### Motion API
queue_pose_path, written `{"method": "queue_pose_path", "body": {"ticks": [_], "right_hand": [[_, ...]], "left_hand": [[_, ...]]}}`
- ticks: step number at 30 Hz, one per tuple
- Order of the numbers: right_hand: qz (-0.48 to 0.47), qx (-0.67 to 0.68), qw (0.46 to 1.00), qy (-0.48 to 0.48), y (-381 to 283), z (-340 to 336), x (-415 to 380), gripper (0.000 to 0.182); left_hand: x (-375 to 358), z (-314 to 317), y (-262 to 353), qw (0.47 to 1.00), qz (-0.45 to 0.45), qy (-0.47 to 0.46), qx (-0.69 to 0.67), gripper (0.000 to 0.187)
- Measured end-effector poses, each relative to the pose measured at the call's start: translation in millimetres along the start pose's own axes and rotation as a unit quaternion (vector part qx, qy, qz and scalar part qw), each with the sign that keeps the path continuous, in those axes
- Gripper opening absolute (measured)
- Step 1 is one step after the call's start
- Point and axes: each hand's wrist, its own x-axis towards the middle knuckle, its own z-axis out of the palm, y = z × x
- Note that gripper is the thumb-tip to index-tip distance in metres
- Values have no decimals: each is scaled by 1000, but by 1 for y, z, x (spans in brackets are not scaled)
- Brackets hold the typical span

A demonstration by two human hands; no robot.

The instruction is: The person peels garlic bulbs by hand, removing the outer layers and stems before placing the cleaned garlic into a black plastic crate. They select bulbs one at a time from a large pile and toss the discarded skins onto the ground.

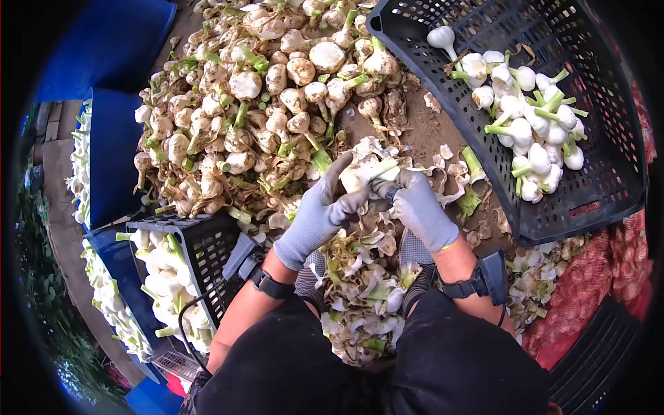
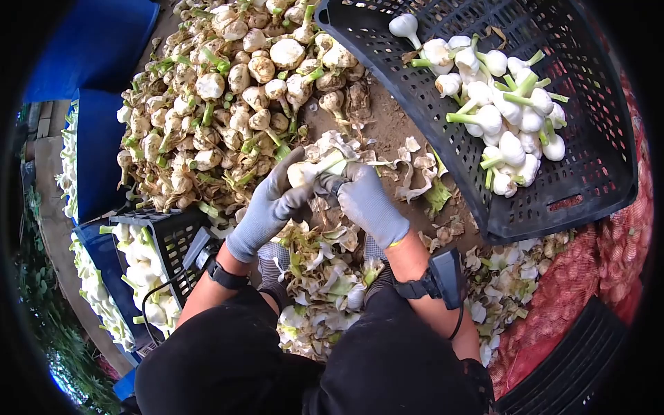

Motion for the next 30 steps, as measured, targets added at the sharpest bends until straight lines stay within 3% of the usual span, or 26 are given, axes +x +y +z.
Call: {"method": "queue_pose_path", "body": {"ticks": [1, 2, 4, 6, 7, 8, 9, 10, 11, 12, 14, 15, 16, 17, 18, 20, 21, 22, 24, 25, 26, 28, 29, 30], "right_hand": [[15, -36, 999, 3, 1, -3, 0, 21], [29, -72, 997, 7, 2, -4, 0, 22], [29, -66, 997, 11, -4, 11, -11, 23], [3, -31, 999, 19, -3, 16, -13, 24], [-58, -108, 992, 32, 6, 12, -8, 26], [-59, -107, 992, 33, 15, 7, -6, 26], [-63, -198, 978, 7, 17, 5, -5, 24], [-66, -286, 956, -18, 18, 2, -5, 22], [-135, -456, 879, 36, 17, -4, -7, 17], [-132, -456, 879, 35, 9, -7, -7, 17], [-99, -577, 795, 159, -5, -16, -4, 16], [-91, -555, 821, 98, 5, -22, -2, 15], [-92, -554, 821, 98, 11, -18, -5, 15], [-36, -626, 778, -18, 19, -10, -14, 16], [18, -685, 716, -134, 26, -3, -21, 18], [45, -625, 738, -249, 39, 4, -30, 21], [77, -586, 760, -271, 20, 11, -32, 30], [21, -517, 819, -250, 35, 5, -30, 34], [-19, -371, 900, -227, -9, 15, -24, 38], [-52, -423, 888, -174, -17, 14, -10, 34], [-87, -473, 869, -115, -26, 10, 8, 31], [-194, -682, 703, 56, -29, 3, 52, 27], [-157, -749, 638, 84, -27, 4, 69, 27], [-118, -808, 567, 108, -23, 6, 82, 27]], "left_hand": [[12, -3, -15, 969, 178, 55, 163, 79], [6, -17, -26, 997, 67, 33, 25, 71], [13, 3, 4, 979, 107, 169, 46, 44], [9, 7, 10, 964, 198, 123, 128, 35], [8, 8, 12, 941, 236, 101, 220, 35], [6, 6, 16, 908, 271, 78, 311, 35], [4, -1, 17, 965, 94, 26, 245, 36], [8, -3, 11, 980, 91, 34, 172, 38], [5, -6, 9, 998, 27, 20, 57, 45], [0, -6, 14, 997, -39, 6, -61, 51], [2, -10, 4, 997, 5, -37, -67, 50], [4, -7, 5, 991, 61, -41, -111, 48], [5, -6, 6, 980, 114, -46, -154, 46], [7, -12, 11, 985, 140, -49, -93, 44], [10, -15, 11, 938, 82, -35, -334, 43], [20, -17, 40, 919, 82, 14, -385, 45], [27, -8, 60, 963, 136, -8, -231, 48], [29, 7, 82, 980, 183, -28, -69, 52], [20, 33, 130, 967, 211, -11, -140, 34], [28, 14, 139, 920, 382, -7, 89, 37], [27, -11, 152, 852, 392, 92, 334, 39], [39, -38, 132, 928, 373, -6, -3, 77], [32, -34, 133, 947, 309, 42, -80, 62], [37, -41, 112, 953, 273, 43, -122, 65]]}}
